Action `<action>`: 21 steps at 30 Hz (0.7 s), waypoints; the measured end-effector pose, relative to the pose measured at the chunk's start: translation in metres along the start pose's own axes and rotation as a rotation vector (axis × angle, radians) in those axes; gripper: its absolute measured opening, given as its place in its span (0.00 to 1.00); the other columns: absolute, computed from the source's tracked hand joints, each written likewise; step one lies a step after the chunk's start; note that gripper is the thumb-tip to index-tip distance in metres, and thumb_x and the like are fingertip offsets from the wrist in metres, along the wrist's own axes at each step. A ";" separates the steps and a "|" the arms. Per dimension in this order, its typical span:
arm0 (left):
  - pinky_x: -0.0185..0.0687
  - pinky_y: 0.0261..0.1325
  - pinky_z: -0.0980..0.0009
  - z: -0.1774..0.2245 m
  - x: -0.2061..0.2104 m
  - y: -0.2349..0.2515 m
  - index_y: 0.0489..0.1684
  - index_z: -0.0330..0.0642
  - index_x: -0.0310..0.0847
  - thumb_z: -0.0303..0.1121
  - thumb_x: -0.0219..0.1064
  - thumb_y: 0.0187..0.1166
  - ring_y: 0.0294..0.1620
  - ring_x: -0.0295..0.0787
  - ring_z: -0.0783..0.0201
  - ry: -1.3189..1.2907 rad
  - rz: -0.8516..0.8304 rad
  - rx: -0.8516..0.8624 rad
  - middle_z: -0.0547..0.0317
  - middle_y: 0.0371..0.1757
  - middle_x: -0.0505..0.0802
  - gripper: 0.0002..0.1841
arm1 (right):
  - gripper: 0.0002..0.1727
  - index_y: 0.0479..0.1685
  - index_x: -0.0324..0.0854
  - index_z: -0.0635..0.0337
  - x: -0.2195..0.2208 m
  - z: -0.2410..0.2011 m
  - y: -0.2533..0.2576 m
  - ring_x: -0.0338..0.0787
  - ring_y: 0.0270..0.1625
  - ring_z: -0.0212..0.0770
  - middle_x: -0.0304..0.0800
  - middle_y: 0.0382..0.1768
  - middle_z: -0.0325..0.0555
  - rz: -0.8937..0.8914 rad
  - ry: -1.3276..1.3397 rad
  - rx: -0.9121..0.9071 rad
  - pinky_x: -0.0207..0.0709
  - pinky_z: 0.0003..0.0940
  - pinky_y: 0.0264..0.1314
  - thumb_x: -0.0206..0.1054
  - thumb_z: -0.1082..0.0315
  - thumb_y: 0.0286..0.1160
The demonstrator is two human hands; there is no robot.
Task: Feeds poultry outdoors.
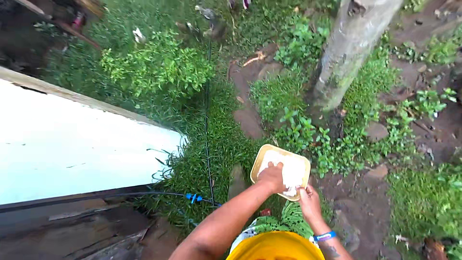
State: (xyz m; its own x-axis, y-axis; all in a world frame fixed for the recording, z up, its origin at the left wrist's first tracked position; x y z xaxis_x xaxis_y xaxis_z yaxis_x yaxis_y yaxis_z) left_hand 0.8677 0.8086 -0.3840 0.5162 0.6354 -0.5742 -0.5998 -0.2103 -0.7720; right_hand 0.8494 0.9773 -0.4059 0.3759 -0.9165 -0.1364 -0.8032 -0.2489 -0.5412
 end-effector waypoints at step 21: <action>0.82 0.74 0.45 -0.116 -0.522 0.272 0.72 0.48 0.84 0.31 0.65 0.81 0.72 0.85 0.44 -0.577 0.519 0.137 0.40 0.73 0.85 0.20 | 0.19 0.58 0.84 0.66 0.323 -0.400 0.415 0.94 0.47 0.38 0.95 0.44 0.48 -0.562 -0.382 -0.130 0.90 0.40 0.54 0.64 0.68 0.69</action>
State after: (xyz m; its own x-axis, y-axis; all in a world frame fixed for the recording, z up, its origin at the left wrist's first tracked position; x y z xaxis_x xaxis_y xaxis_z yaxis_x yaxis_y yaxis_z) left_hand 0.5059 0.3338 -0.3262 -0.2265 0.7742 -0.5910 -0.7666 -0.5160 -0.3822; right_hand 0.4524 0.4528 -0.3422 0.8688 -0.4684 -0.1603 -0.4785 -0.7114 -0.5147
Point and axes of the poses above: each hand's wrist, its own y-axis towards the middle knuckle, its own x-axis out of the palm, z = x × y, the point moved 8 cm from there along y, towards the middle knuckle
